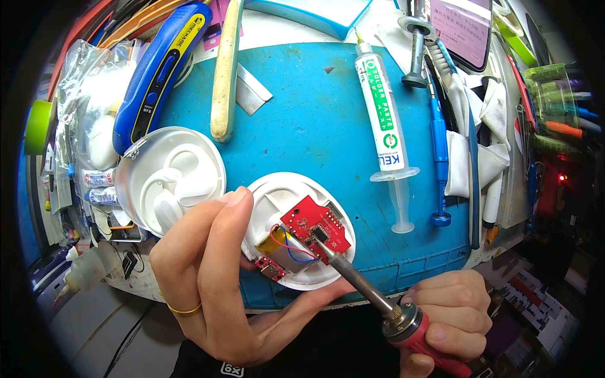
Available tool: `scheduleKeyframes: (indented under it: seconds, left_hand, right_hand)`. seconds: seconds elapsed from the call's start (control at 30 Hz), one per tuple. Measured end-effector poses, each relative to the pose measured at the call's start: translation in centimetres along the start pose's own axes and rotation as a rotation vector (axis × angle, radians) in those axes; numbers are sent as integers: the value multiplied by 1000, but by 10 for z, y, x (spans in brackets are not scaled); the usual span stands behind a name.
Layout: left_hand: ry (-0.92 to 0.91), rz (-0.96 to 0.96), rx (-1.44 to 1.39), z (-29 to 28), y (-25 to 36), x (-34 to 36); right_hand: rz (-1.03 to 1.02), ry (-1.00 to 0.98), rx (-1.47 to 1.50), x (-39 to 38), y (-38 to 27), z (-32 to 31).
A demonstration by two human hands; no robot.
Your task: The person solders a small red circuit board inside a white earbud charging case. They use a soldering iron and tweezers to attach components, and apply flux from a syringe to the board. The person repeatedly heats and adjusts connections on the board throughout the clip.
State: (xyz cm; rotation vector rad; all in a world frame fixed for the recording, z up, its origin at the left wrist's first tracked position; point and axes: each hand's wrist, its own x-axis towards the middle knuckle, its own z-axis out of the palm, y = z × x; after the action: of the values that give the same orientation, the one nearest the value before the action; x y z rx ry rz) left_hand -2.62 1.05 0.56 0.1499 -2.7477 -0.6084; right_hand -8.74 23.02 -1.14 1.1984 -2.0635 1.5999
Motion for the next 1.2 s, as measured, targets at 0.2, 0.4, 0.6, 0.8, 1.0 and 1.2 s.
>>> scheduleKeyframes:
  seconds: [0.2,0.4,0.6,0.8,1.0,1.2]
  left_hand:
    - [-32,-27,5,-2,3,0]
    - [-26,-18,-7,-2,2,0]
    - [-37,-14,-21,-3,1,0]
    - [-27,-10,-27,-2,1,-1]
    - [-17,-2,-27,-1,1,-1]
    - [-19,8,-29,-1,0,-1]
  right_hand:
    - [-1,6,-4,0,0,-1]
    - [-18,15,-3,-1,2,0]
    - [-25,13,-3,-1,2,0]
    - [-2,14,-9,-1,0,0]
    - [0,11,-4,-1,0,-1]
    - [4,16,1,-1,0,0]
